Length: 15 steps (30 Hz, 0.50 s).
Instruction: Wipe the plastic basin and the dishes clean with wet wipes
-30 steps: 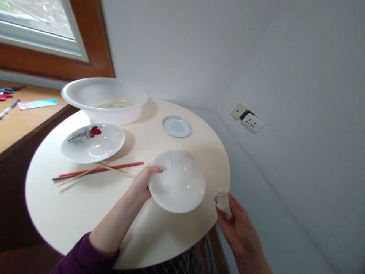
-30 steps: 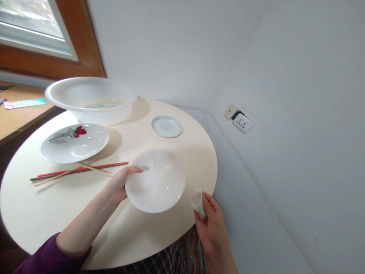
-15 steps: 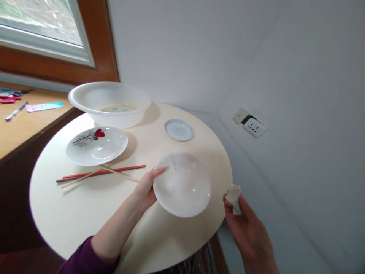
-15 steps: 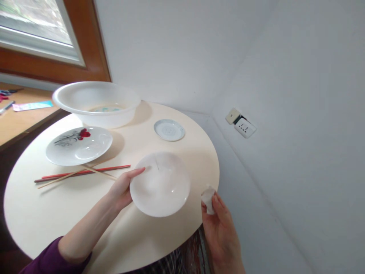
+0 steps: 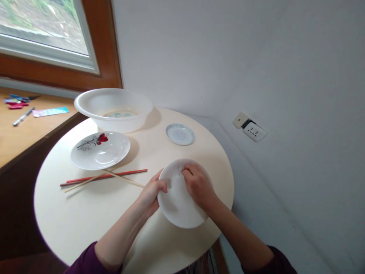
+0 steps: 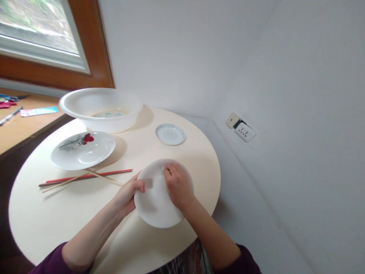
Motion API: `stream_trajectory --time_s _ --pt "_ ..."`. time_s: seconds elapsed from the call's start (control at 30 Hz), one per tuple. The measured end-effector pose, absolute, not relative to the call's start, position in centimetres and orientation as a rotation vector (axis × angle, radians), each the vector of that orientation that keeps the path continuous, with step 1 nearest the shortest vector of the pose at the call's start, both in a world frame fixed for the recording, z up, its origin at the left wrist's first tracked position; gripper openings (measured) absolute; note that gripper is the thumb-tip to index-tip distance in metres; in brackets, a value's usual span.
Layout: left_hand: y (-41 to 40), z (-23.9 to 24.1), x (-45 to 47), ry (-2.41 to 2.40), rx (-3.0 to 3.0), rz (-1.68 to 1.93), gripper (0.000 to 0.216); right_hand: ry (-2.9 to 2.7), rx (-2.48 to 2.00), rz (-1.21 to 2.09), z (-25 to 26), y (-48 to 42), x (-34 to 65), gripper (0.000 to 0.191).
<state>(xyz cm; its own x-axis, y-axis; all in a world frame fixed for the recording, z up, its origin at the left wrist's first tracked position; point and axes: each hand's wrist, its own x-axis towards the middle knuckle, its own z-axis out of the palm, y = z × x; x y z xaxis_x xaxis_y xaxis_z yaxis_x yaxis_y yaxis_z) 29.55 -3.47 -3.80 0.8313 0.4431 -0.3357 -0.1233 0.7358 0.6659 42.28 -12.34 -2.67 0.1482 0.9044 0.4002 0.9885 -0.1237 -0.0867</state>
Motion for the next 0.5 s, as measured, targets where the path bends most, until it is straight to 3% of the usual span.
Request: stream_trajectory --time_s 0.13,0.33,0.5 --pt "-3.5 -3.3 29.1 0.522 0.732 0.437 0.068 -1.678 -2.209 -0.367 -2.0 -14.6 42.6 0.021" --pt "-3.0 -2.6 29.5 0.608 0.42 0.478 0.05 -0.99 -1.908 -0.348 0.5 -19.6 41.2 0.006" --pt "-2.8 -2.5 30.1 0.643 0.144 0.516 0.037 -0.876 -1.683 -0.29 -2.4 -19.6 35.5 0.008"
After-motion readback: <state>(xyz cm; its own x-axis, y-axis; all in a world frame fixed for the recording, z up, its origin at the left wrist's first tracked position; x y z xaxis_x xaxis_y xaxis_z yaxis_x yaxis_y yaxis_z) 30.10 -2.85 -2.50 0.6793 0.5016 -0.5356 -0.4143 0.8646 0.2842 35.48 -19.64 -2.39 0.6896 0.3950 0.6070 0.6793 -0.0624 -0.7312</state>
